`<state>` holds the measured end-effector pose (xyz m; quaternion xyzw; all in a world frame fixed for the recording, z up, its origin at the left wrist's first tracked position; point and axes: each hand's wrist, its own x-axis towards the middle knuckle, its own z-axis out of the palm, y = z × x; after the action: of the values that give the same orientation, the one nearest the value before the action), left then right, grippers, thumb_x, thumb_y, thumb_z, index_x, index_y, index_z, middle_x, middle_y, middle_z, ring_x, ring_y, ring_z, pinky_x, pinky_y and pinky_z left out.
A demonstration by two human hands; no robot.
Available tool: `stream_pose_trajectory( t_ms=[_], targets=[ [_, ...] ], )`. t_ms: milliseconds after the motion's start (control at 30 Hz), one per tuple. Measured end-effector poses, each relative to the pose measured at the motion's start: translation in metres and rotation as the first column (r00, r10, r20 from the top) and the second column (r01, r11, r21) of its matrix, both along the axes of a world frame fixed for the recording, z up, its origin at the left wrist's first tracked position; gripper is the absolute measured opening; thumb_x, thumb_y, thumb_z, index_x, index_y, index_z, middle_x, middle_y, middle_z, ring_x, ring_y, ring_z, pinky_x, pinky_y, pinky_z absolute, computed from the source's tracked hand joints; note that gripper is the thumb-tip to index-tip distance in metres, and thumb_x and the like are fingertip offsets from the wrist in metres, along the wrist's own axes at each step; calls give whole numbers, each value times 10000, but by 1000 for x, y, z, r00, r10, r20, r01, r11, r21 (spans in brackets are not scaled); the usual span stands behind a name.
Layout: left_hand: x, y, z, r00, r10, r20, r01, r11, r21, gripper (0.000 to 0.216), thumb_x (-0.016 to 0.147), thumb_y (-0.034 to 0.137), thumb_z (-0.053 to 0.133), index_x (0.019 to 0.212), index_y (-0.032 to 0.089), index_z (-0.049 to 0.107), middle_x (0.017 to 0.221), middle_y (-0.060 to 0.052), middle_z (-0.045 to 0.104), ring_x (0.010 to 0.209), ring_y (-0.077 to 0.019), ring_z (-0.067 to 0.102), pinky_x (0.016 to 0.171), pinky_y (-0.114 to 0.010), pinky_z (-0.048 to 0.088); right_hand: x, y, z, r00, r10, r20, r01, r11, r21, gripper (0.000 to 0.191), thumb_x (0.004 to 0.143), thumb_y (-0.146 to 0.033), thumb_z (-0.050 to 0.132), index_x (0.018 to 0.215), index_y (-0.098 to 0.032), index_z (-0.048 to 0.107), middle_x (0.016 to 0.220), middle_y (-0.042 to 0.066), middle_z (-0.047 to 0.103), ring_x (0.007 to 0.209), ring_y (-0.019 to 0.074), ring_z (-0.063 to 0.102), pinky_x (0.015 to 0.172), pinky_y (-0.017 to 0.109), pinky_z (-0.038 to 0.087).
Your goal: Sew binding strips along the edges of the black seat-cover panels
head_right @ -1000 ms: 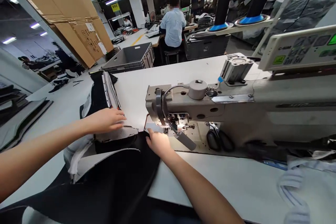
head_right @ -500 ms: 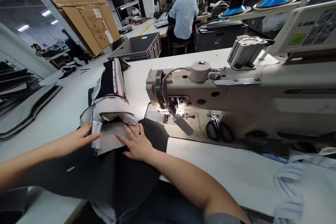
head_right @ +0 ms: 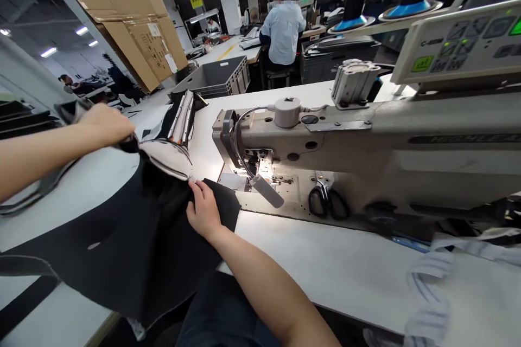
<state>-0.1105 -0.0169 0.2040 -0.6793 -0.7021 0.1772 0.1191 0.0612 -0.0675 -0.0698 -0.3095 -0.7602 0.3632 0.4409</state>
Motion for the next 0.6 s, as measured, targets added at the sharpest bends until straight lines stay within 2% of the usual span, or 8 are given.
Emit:
stream_pose_trajectory(
  t_ms=[67,133,200,267,333,400,500,600],
  targets=[
    [16,-4,3,1000,-3,-20,3,1000,-11,267,739,7,306,552,46,493,677,-60,595,1099,-280,535,938,-456,327,-1,3,-1,993,-61,-99,58,998,-34,566,849,-230,492,1400,-187,369,1381,129,424,1322,227,361,1114,406,332],
    [34,-15,-19,999,-31,39,33,998,-53,190,719,70,367,630,76,535,686,-21,580,1000,-219,569,908,-367,349,-2,3,-2,983,-115,-141,104,991,-84,674,822,-284,558,1435,-189,295,1407,140,386,1346,260,325,1117,443,319],
    [48,-28,-60,978,-66,198,86,992,-93,168,684,107,381,657,128,545,665,1,564,804,-151,571,793,-271,384,0,6,-4,968,-192,-165,169,975,-145,781,801,-300,583,1469,-170,199,1442,162,332,1366,280,293,1117,461,314],
    [54,-37,-106,914,-79,399,151,977,-153,114,651,144,382,585,163,473,591,2,514,633,-138,521,656,-250,381,7,14,-8,948,-261,-183,230,957,-177,747,831,-268,519,1476,-131,168,1430,187,351,1354,272,322,1104,461,332],
    [53,-42,-146,822,-74,565,209,962,-177,91,634,163,333,582,182,406,551,7,457,551,-131,460,578,-244,367,21,26,-11,949,-254,-188,228,962,-149,603,854,-213,448,1435,-133,304,1363,167,462,1295,246,418,1082,434,369],
    [45,-43,-174,707,-66,704,260,950,-172,76,635,191,287,599,191,354,548,5,408,536,-131,418,553,-243,366,40,38,-12,973,-160,-165,150,986,-71,459,853,-191,455,1308,-186,507,1284,105,567,1221,221,505,1066,397,394],
    [26,-41,-194,537,-30,843,325,930,-174,89,631,256,282,610,189,338,572,-2,390,557,-131,393,554,-248,370,62,51,-9,999,-5,-39,4,1000,-20,303,833,-223,543,1112,-238,659,1176,45,649,1124,208,573,1034,353,416],
    [3,-32,-197,448,53,893,348,909,-228,139,609,300,310,583,182,379,532,3,365,505,-120,345,478,-246,312,62,58,-2,994,69,90,-62,995,-76,179,853,-298,558,927,-215,699,960,62,691,957,219,614,918,338,457]
  ],
)
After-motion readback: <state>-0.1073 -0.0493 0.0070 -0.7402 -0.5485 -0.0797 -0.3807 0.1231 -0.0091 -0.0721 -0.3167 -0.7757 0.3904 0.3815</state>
